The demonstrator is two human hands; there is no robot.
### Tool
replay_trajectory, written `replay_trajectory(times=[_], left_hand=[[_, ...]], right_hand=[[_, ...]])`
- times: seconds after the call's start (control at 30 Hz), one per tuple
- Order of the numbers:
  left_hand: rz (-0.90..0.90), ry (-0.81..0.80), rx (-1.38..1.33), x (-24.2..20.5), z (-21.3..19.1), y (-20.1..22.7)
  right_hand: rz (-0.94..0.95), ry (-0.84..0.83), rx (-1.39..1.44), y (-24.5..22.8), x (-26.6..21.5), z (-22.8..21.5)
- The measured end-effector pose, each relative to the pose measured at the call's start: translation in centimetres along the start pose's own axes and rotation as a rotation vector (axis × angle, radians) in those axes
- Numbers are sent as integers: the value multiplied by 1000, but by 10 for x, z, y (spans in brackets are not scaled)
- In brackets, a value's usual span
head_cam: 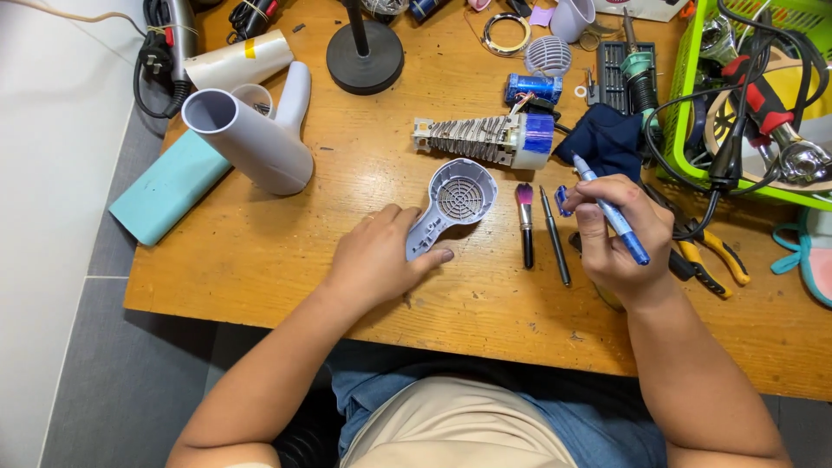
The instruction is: Cleaning a hair dryer handle with a cloth and marking a rectangular area on it using a marker.
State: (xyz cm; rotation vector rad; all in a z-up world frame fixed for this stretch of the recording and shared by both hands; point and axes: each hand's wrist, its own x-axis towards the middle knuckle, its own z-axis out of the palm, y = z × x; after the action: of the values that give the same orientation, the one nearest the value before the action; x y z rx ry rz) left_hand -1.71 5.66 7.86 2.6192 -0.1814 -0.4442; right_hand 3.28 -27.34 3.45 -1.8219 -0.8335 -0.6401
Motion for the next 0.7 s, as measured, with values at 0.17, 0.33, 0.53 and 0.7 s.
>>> replay_trajectory(times=[0.17,0.33,0.53,0.7], left_hand=[[318,696,-80,43,-97,-30],[504,1012,-103,58,-126,-48],[526,1046,-51,60,-138,-37],[532,1064,-13,61,-146,-31]], right_hand=[[4,11,-2,3,0,-1],[-13,8,-27,9,2,-6],[14,9,-32,10,3,-11],[19,-4,-69,7,2,-11]])
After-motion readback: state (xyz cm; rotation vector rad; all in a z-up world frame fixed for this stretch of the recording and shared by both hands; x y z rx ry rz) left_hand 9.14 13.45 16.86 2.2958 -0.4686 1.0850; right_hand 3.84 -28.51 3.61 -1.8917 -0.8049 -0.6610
